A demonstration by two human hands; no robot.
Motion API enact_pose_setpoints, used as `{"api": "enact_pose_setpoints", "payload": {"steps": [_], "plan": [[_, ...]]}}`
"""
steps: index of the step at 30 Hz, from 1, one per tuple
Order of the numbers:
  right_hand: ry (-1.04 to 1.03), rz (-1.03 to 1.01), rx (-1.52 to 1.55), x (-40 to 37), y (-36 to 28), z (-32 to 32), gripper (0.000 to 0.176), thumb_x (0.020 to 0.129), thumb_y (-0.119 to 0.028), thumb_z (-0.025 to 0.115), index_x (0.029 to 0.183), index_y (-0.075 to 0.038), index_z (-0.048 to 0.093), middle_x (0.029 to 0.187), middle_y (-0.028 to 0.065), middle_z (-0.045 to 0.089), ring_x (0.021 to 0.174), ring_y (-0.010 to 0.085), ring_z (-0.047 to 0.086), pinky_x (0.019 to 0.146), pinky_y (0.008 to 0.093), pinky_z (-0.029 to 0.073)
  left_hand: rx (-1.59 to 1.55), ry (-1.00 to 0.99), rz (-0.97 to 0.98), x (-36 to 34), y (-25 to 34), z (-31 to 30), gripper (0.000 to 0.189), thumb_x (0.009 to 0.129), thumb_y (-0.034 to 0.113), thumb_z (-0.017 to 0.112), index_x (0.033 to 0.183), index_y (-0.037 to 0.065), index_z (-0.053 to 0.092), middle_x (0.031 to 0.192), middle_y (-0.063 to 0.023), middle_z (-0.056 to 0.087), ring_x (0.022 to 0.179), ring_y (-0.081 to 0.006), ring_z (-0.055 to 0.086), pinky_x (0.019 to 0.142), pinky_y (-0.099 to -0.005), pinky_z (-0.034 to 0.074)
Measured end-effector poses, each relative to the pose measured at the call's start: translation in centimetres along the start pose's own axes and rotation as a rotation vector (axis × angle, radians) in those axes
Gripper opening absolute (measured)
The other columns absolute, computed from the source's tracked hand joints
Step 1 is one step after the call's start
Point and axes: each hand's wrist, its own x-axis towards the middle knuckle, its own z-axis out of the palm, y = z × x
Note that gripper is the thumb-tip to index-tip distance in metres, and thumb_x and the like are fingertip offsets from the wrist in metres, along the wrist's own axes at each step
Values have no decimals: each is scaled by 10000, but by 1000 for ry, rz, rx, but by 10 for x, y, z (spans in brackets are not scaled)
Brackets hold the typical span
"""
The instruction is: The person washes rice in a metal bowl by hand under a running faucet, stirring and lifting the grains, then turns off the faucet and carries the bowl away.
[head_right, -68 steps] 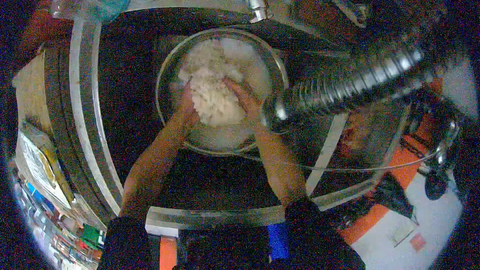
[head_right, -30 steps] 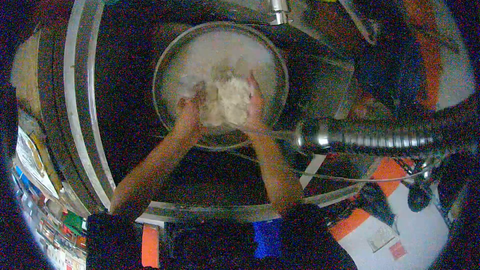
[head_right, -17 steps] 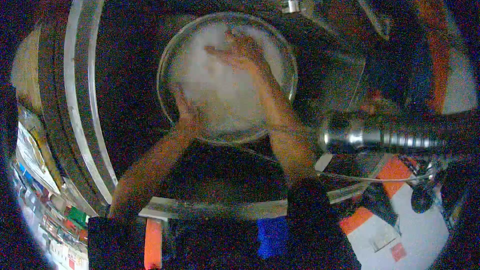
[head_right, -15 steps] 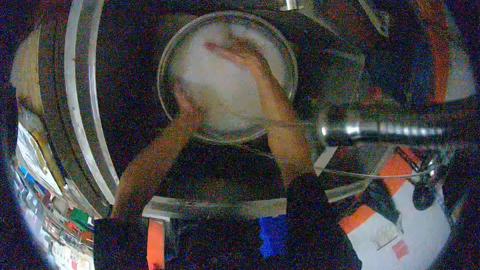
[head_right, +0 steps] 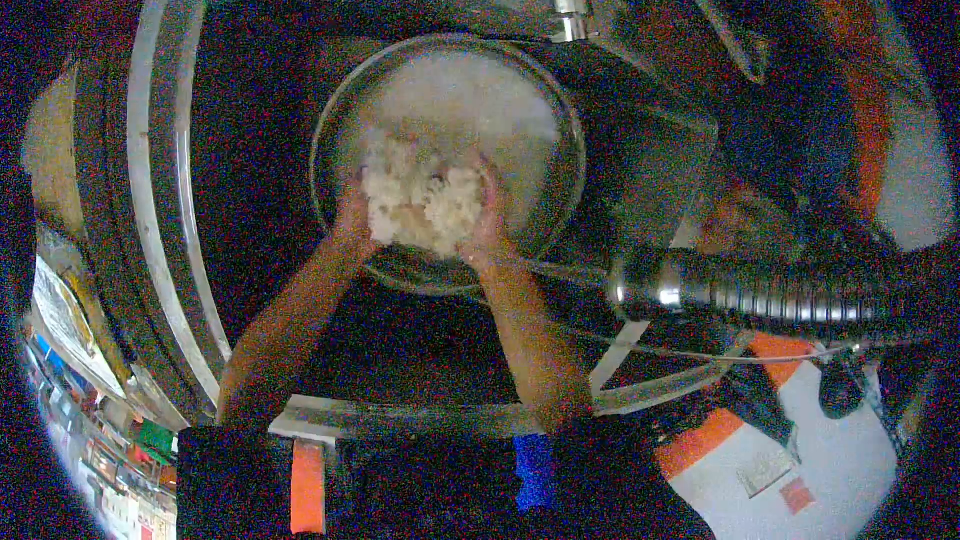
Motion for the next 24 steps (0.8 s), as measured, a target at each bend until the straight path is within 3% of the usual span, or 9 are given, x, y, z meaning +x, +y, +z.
{"api": "enact_pose_setpoints", "payload": {"steps": [2, 4, 7, 9, 10, 12, 14, 17, 24], "plan": [[111, -53, -117, -4, -1, -9, 510, 933, -404, 733, 1272, -34, 641, 1156, 101, 688, 1055, 250, 672, 905, 422, 578, 322, -224, 62, 1, -3, -21, 564, 1093, 445, 349, 1500, 77, 476, 1435, -162, 587, 1320, -361, 569, 1100, -495, 492], [364, -259, -515, -23, 3, 30, 538, 942, -435, 720, 1295, -41, 619, 1232, 114, 653, 1108, 239, 641, 911, 414, 568, 536, -127, 133, -48, 25, 31, 526, 1083, 400, 406, 1501, 90, 489, 1516, -184, 500, 1391, -380, 490, 1147, -497, 437], [459, -579, -1087, -27, -2, 4, 557, 952, -451, 700, 1320, -46, 600, 1270, 121, 635, 1135, 237, 626, 920, 413, 560, 1490, -333, 550, 4, 28, -16, 480, 1068, 340, 460, 1476, 99, 532, 1604, -207, 378, 1470, -418, 368, 1203, -496, 351], [471, -709, -1376, -20, -18, -34, 554, 960, -449, 684, 1331, -48, 592, 1278, 122, 632, 1143, 240, 624, 930, 416, 557, 1819, -232, 754, 36, 31, -24, 464, 1060, 323, 474, 1459, 100, 556, 1632, -222, 326, 1497, -443, 306, 1227, -497, 302], [507, -724, -1464, -13, -26, -52, 553, 964, -448, 675, 1337, -48, 589, 1281, 123, 631, 1147, 242, 623, 935, 418, 555, 1718, -6, 749, 36, 32, -6, 463, 1058, 324, 474, 1454, 100, 562, 1636, -231, 312, 1502, -454, 285, 1235, -498, 284], [586, -697, -1525, 4, -33, -77, 551, 973, -445, 659, 1349, -50, 582, 1289, 124, 629, 1155, 246, 621, 945, 421, 552, 1858, 185, 870, 50, 34, 1, 500, 1047, 356, 489, 1460, 81, 546, 1630, -245, 316, 1509, -458, 265, 1240, -505, 265], [626, -609, -1453, 21, -31, -92, 549, 982, -443, 642, 1360, -51, 575, 1297, 125, 626, 1163, 249, 619, 955, 424, 549, 1907, 258, 801, 59, 30, 2, 517, 1043, 364, 502, 1464, 65, 531, 1593, -233, 357, 1469, -432, 312, 1220, -493, 292], [512, -387, -1074, 37, -31, -99, 547, 994, -439, 618, 1378, -53, 564, 1308, 127, 622, 1174, 255, 616, 970, 429, 544, 1638, 132, 369, 74, 25, 3, 545, 1038, 376, 520, 1469, 42, 508, 1537, -216, 418, 1408, -392, 382, 1191, -475, 333], [234, -145, -298, 51, -4, -103, 543, 1024, -431, 560, 1418, -58, 539, 1335, 131, 614, 1202, 267, 609, 1006, 440, 532, 873, 97, 350, 103, -31, 4, 626, 1027, 405, 563, 1481, -12, 456, 1408, -176, 560, 1266, -299, 546, 1122, -433, 426]]}}
